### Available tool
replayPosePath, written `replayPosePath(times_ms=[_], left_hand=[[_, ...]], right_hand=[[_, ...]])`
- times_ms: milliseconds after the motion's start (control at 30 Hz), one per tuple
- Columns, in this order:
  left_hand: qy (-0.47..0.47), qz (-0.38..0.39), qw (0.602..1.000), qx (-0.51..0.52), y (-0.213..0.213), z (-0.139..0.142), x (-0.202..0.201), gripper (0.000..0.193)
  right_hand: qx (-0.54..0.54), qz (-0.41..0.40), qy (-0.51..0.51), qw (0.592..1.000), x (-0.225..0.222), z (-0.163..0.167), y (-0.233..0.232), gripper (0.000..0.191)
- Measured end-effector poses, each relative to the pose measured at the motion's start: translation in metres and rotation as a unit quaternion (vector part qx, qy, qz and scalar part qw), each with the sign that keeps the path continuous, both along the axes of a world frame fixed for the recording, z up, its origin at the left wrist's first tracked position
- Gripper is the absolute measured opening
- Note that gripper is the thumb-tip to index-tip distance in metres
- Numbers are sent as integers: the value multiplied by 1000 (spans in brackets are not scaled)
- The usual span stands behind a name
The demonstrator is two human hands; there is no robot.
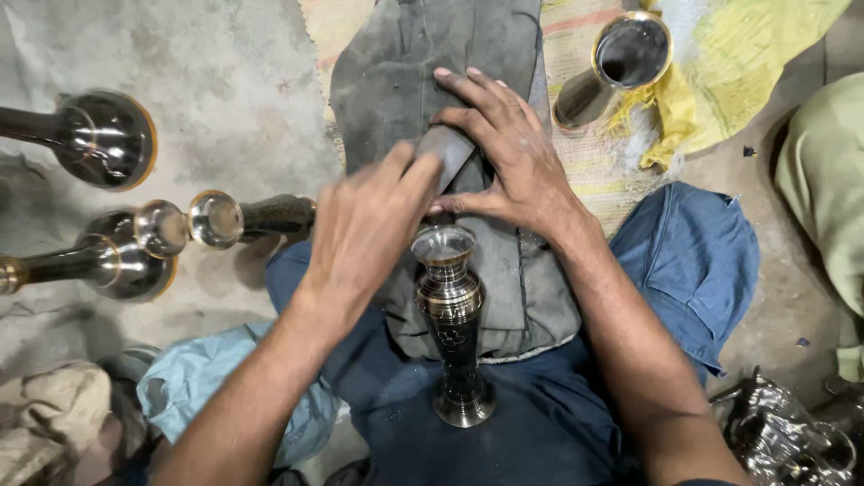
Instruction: The person sits on the floor and uses a hammer and chisel to engrave a decorative pattern on a silver-colored metal vase. They repeatedly strike the chisel along the rim and body, then use a sanding block to smooth the surface.
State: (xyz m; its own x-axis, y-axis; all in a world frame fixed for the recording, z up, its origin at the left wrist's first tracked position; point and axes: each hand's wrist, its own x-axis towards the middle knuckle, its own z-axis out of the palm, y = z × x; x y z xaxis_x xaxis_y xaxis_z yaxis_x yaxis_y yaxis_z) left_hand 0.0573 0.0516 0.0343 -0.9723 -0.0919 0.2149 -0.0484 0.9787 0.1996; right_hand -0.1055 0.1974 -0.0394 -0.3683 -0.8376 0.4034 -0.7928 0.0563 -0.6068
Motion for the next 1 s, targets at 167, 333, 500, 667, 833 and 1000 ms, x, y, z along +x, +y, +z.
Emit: replayPosePath(times_ms=[167, 333, 500, 667, 833, 1000], left_hand=[[19, 6, 1000, 8, -1, -1, 9, 21], [25, -2, 1000, -6, 1, 2, -7, 22], [24, -1, 1000, -2, -2, 4, 8, 24], [50, -9, 999, -8, -2, -8, -4, 17], [28, -4, 1000, -3, -3, 4, 3, 19], [35, 10, 999, -5, 2, 6, -5, 18]], right_hand=[[19, -21, -5, 1000, 0, -2, 0, 85], [17, -7, -4, 1000, -2, -4, 1, 88], [2, -22, 15, 1000, -1, -5, -4, 88], [15, -10, 1, 1000, 0, -2, 1, 85], [0, -4, 5, 1000, -1, -4, -2, 86], [7, 4, -1, 1000, -1, -5, -1, 87]])
